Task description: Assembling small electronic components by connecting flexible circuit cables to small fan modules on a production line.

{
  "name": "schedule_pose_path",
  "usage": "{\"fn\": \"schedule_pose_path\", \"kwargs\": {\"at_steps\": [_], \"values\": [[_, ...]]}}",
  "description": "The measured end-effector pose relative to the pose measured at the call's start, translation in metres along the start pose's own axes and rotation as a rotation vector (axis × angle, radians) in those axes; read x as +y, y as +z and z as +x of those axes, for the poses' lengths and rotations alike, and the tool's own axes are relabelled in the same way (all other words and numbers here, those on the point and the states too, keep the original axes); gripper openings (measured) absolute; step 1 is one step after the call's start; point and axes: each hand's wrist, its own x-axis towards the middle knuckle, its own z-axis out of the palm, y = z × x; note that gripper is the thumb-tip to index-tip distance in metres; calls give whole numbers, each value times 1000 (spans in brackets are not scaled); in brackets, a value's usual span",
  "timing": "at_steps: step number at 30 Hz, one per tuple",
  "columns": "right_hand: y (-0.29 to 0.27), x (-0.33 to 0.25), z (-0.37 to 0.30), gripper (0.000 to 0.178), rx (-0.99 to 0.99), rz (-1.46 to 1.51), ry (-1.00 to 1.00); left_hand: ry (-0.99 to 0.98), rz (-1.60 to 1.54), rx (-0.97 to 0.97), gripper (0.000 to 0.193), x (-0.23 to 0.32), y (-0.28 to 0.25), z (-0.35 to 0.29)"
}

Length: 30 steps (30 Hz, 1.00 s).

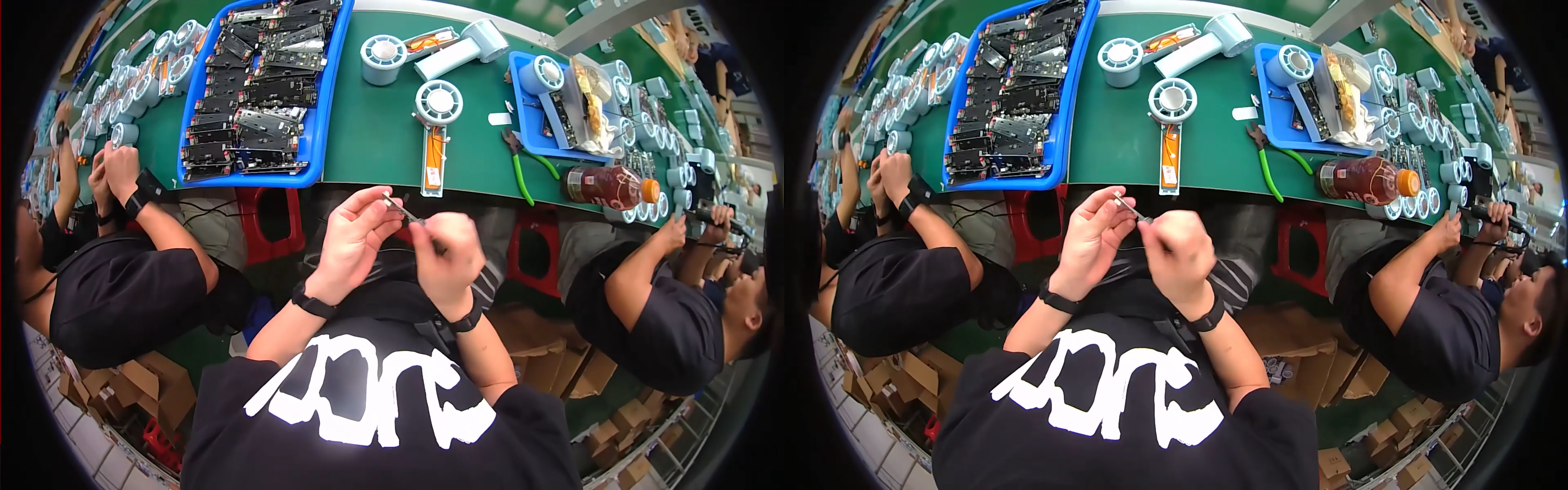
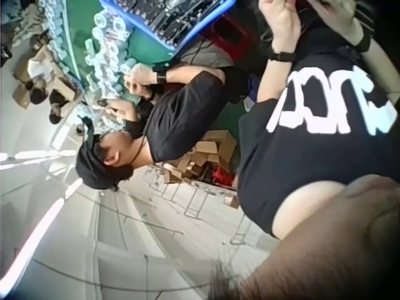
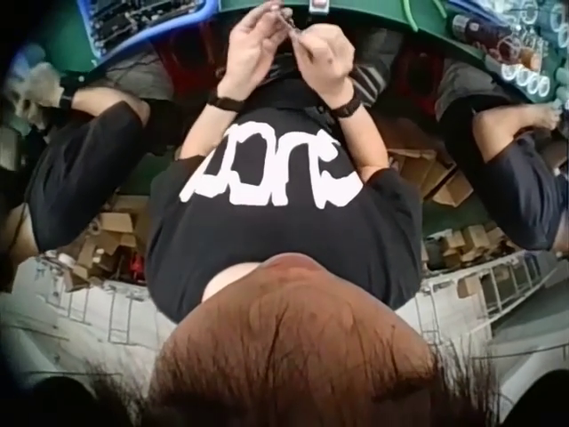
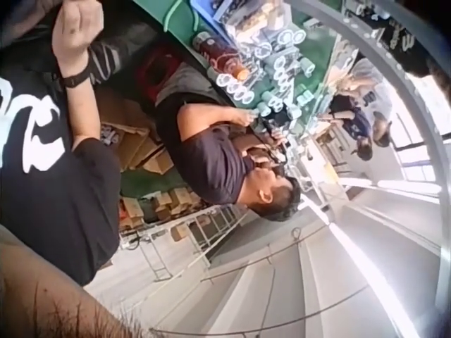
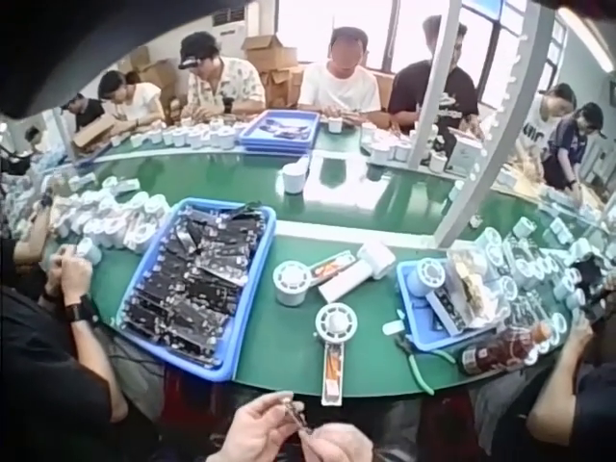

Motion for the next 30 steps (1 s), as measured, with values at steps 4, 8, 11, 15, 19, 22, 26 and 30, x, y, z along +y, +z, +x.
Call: {"fn": "schedule_pose_path", "kwargs": {"at_steps": [4, 8, 11, 15, 19, 22, 26, 30], "values": [[0, 6, 5, 33, -227, -286, -505, 24, -54, 93, 36, -6, 12, 4], [1, -1, 18, 36, -329, -245, -469, 1, 45, 76, 38, 8, 17, 13], [-12, -3, 36, 29, -210, -157, -302, 0, 101, 53, 39, 20, 18, 27], [-8, 13, 61, 24, -30, -236, -45, 94, 268, 7, 38, 29, 20, 46], [-6, 22, 74, 24, -174, -246, -90, 65, 294, -6, 38, 32, 22, 57], [-6, 33, 79, 23, -127, -272, -160, 79, 372, -35, 37, 31, 21, 62], [-2, 33, 86, 22, 27, 172, 338, 64, 423, -73, 36, 31, 20, 64], [2, 32, 99, 23, -55, 284, 332, 109, 503, -108, 36, 32, 27, 67]]}}
